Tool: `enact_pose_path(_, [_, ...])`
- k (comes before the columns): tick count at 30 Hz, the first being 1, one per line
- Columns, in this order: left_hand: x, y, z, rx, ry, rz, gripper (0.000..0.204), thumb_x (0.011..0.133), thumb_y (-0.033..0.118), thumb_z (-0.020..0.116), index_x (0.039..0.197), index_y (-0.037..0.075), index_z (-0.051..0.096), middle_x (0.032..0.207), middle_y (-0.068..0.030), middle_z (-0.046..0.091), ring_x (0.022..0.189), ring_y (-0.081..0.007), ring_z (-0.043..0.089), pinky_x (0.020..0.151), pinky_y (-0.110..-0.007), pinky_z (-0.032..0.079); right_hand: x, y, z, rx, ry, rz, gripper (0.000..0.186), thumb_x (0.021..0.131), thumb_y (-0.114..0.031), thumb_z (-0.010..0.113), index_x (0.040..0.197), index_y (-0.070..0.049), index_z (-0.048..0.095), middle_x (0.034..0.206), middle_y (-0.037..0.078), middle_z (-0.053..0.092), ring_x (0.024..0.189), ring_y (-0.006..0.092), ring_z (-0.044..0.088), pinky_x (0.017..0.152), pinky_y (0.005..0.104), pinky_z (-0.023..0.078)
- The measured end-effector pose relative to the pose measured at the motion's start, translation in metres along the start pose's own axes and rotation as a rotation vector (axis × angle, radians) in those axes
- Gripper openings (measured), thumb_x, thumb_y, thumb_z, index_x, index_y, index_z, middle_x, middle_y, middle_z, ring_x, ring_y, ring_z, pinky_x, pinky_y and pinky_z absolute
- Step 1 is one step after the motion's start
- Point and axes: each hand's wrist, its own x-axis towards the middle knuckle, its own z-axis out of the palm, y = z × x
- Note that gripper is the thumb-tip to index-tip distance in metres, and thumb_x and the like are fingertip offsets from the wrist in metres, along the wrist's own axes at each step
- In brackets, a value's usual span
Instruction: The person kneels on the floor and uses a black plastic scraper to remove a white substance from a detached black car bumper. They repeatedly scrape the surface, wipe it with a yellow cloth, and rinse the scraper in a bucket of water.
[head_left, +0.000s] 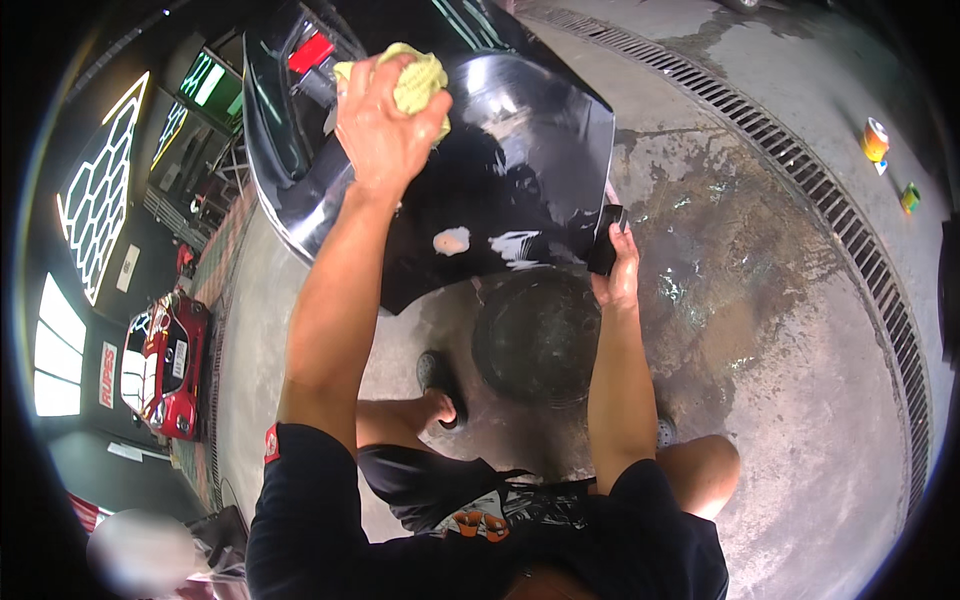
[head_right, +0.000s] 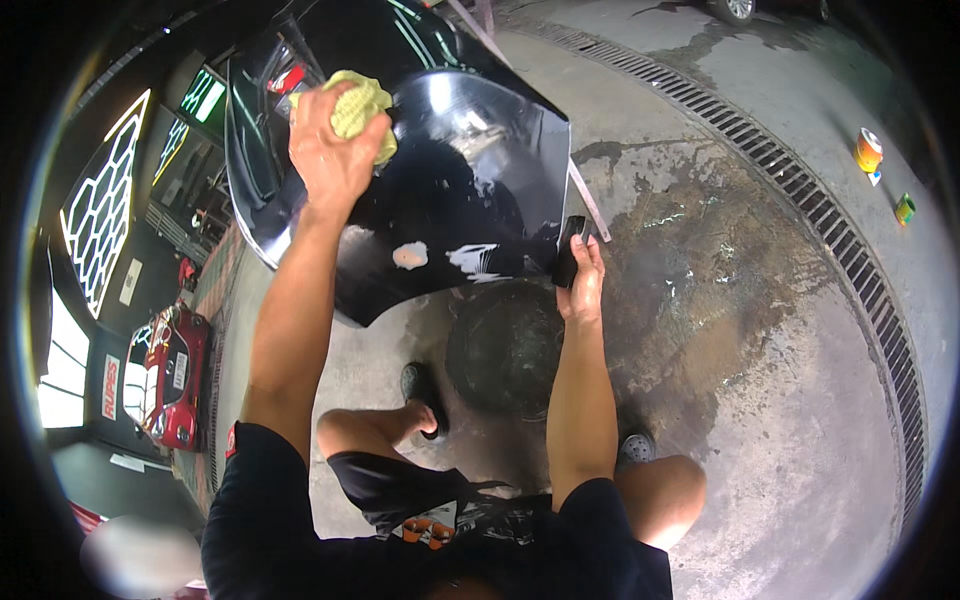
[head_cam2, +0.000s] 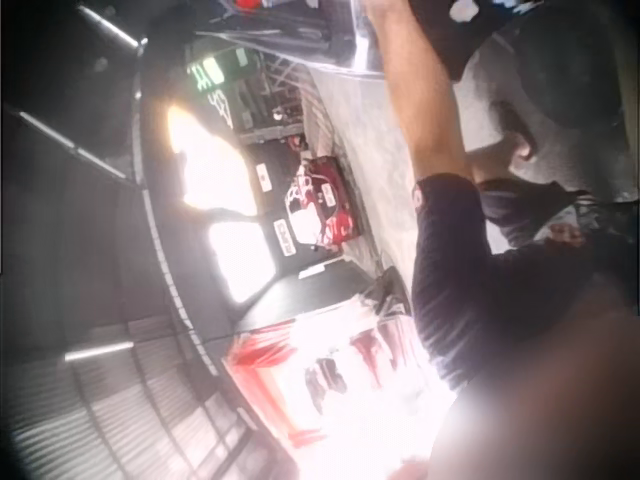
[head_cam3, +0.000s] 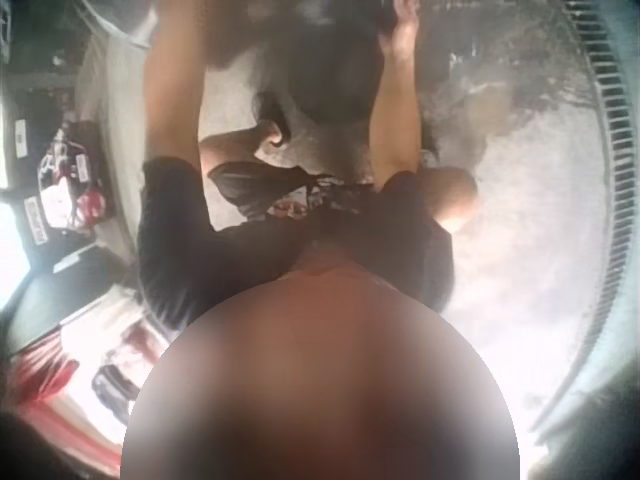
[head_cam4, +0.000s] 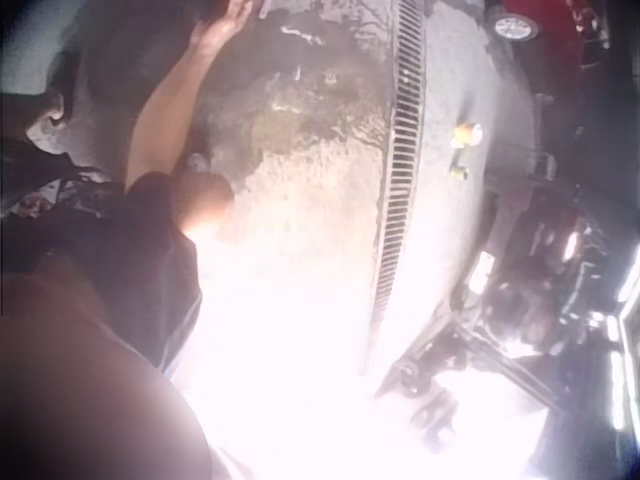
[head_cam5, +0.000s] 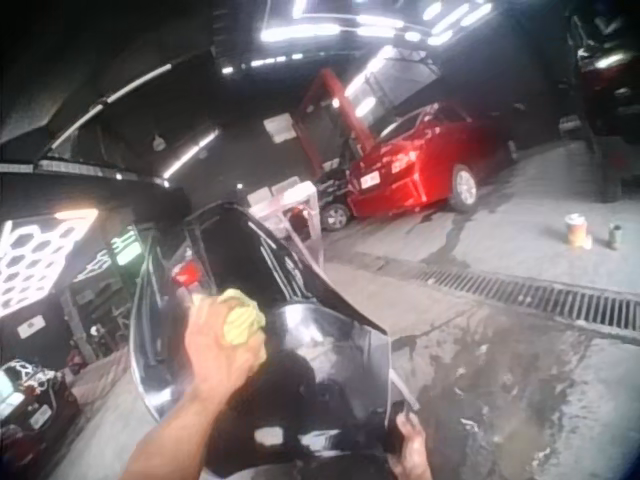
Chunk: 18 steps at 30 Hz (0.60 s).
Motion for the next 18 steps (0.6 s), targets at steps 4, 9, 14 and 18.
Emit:
enact_pose_path(4, [0.059,0.012,0.06,0.137,0.094,-0.18,0.048,0.078,0.042,0.085,0.115,0.011,0.078,0.104,-0.0142,0.077,0.093,-0.0362,0.075,0.088,-0.048,0.059,0.004,-0.008,-0.006,-0.016,0.035,0.001,0.027,0.105,-0.014,0.071,0.129,-0.007,0.065,0.112,0.005,0.073,0.1,0.0192,0.072,0.088,0.0359,0.06])
enact_pose_path(9, [0.028,0.096,0.119,0.121,-0.276,0.444,0.028,0.071,0.029,0.083,0.098,0.022,0.077,0.099,-0.0004,0.072,0.096,-0.0263,0.071,0.081,-0.041,0.059,0.003,-0.007,-0.008,0.055,-0.049,-0.043,0.031,0.104,-0.014,0.072,0.132,-0.005,0.064,0.115,0.008,0.073,0.102,0.0216,0.073,0.091,0.0404,0.061])
enact_pose_path(14, [0.003,0.045,0.074,0.109,-0.131,0.319,0.044,0.06,0.032,0.088,0.1,0.021,0.074,0.105,0.0013,0.068,0.096,-0.0264,0.067,0.082,-0.039,0.061,0.004,-0.006,-0.007,-0.032,0.033,-0.017,0.03,0.104,-0.025,0.072,0.128,-0.008,0.066,0.118,0.005,0.074,0.108,0.0226,0.072,0.097,0.0424,0.059])
enact_pose_path(18, [0.001,-0.033,0.004,0.011,-0.183,-0.053,0.031,0.083,0.029,0.08,0.106,0.009,0.073,0.107,-0.016,0.073,0.101,-0.0396,0.072,0.087,-0.05,0.06,-0.001,-0.014,-0.007,-0.102,-0.002,-0.024,0.038,0.105,-0.029,0.07,0.134,-0.007,0.064,0.126,0.008,0.073,0.114,0.027,0.071,0.103,0.047,0.057])
